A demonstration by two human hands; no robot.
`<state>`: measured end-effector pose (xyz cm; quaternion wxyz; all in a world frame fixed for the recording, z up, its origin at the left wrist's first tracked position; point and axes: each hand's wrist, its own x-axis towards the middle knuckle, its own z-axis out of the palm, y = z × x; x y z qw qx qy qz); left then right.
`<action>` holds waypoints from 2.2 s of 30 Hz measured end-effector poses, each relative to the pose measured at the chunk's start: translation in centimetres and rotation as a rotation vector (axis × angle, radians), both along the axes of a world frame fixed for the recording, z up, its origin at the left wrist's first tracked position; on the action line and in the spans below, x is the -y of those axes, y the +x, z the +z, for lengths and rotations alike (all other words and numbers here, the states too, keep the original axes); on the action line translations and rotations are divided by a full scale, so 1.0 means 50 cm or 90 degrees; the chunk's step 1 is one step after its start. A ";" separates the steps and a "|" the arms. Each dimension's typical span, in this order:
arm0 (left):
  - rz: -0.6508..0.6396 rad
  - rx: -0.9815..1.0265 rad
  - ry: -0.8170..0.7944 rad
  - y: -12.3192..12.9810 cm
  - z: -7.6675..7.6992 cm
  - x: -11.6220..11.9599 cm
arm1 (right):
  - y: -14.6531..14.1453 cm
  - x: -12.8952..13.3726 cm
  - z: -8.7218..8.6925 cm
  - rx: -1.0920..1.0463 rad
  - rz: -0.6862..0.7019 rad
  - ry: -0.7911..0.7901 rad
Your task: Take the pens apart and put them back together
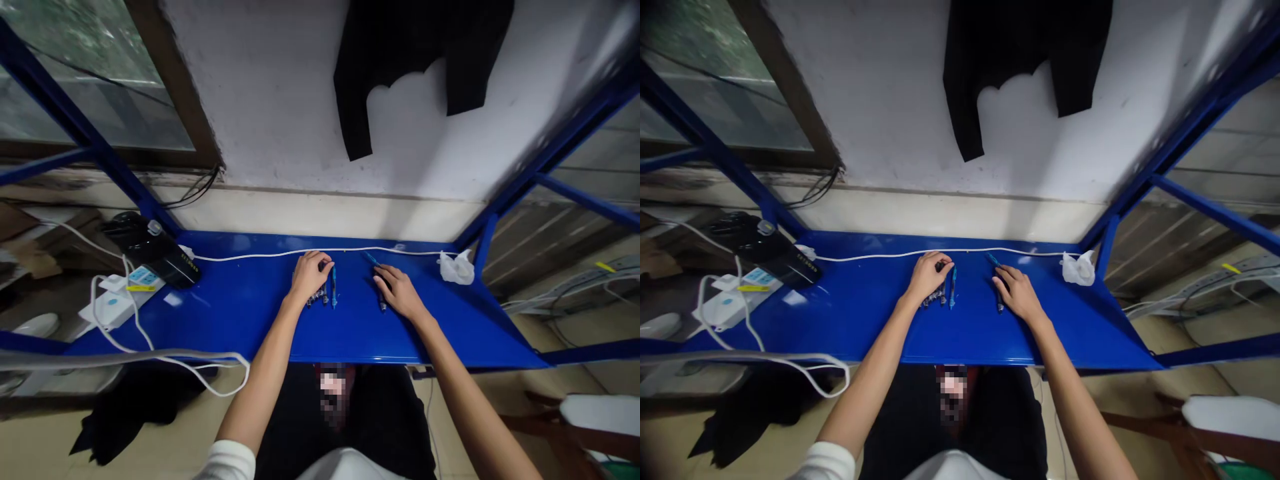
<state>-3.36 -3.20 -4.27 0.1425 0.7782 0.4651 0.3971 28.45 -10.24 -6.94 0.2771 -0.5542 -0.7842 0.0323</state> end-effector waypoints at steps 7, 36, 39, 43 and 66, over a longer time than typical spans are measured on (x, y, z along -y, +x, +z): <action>0.146 0.004 0.001 -0.103 -0.023 0.032 | -0.003 0.005 0.003 -0.011 0.007 0.031; 0.296 -0.022 -0.021 -0.145 -0.019 0.182 | 0.010 0.008 -0.014 -0.109 -0.023 0.038; 0.211 0.023 0.071 -0.140 -0.013 0.193 | 0.013 0.004 -0.017 -0.143 0.003 0.035; 0.115 0.048 0.134 -0.133 -0.010 0.206 | 0.009 0.009 -0.010 -0.170 0.031 0.028; 0.006 0.262 0.159 -0.073 0.003 0.211 | -0.124 0.037 0.076 -0.291 0.139 0.064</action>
